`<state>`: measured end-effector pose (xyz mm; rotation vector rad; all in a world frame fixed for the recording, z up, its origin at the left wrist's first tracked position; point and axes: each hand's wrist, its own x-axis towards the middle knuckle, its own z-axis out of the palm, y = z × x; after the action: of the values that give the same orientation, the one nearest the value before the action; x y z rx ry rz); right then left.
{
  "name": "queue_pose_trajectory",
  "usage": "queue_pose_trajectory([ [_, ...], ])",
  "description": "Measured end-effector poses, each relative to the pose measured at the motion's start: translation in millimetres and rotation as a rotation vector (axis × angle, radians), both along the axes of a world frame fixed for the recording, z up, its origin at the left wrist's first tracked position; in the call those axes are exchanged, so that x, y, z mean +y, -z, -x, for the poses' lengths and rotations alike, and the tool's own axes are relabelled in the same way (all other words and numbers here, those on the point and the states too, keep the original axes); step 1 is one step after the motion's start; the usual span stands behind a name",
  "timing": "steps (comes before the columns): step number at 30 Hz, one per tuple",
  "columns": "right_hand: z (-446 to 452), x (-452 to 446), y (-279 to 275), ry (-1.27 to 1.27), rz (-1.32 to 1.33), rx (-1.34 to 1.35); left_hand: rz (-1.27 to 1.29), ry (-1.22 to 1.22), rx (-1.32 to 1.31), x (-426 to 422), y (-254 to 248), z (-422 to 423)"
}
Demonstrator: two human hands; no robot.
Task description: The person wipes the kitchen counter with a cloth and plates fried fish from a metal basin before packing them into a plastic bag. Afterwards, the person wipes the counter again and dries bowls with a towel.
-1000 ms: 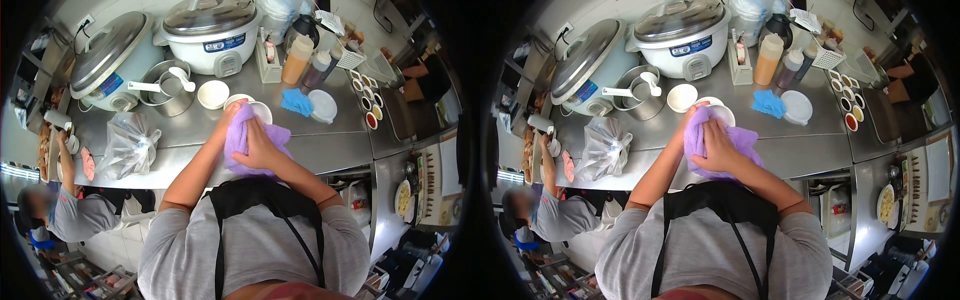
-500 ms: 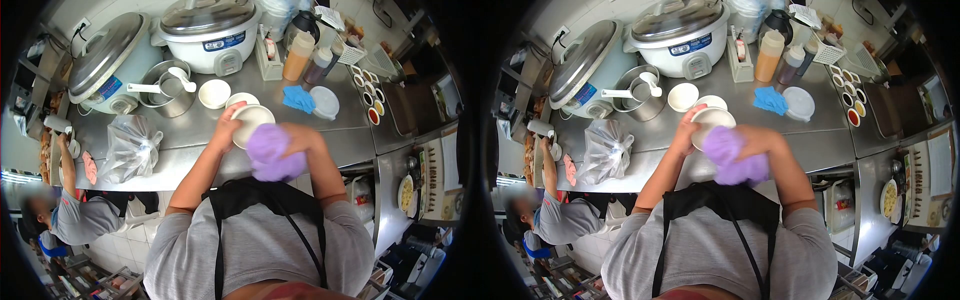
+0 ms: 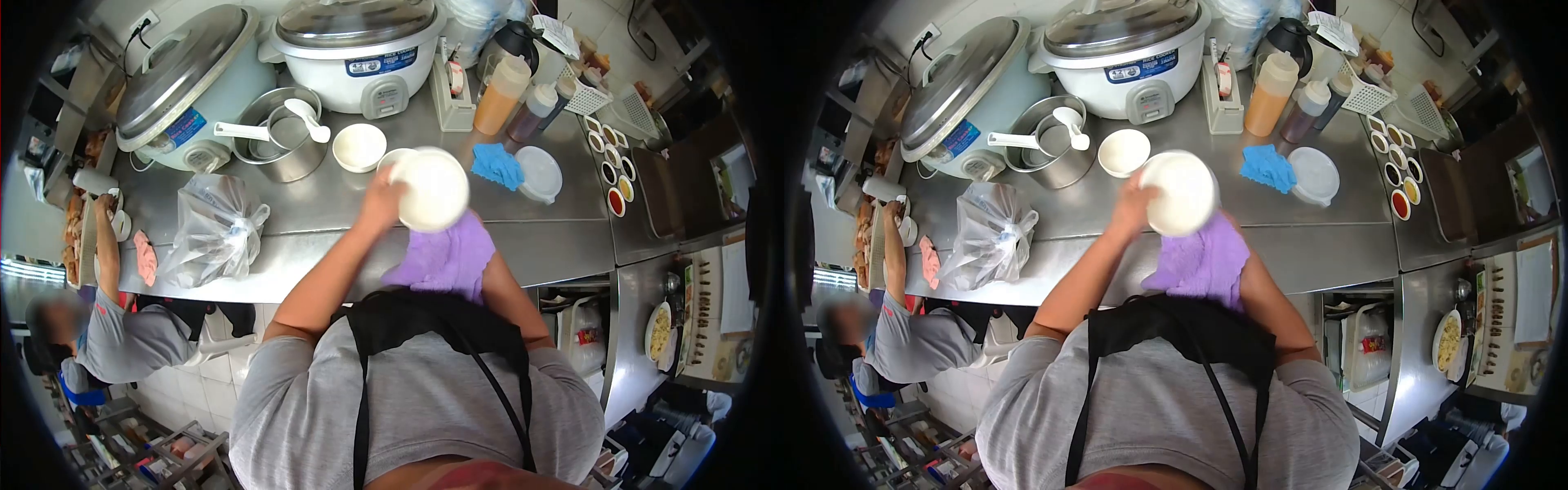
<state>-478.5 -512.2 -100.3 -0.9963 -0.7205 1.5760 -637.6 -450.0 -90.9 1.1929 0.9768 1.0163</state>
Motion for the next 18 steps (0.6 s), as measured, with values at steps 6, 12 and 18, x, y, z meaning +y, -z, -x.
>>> queue_pose_trajectory([
  [6, -28, -24, -67, -0.007, 0.331, 0.457, 0.03, -0.431, 0.211, 84, 34, 55],
  [12, -53, -24, -51, 0.095, 0.28, 0.384, -0.06, -0.657, 0.528, 101, 61, 62],
  [18, -67, -26, -47, 0.164, 0.145, 0.373, -0.147, -0.608, 0.722, 75, 34, 47],
])
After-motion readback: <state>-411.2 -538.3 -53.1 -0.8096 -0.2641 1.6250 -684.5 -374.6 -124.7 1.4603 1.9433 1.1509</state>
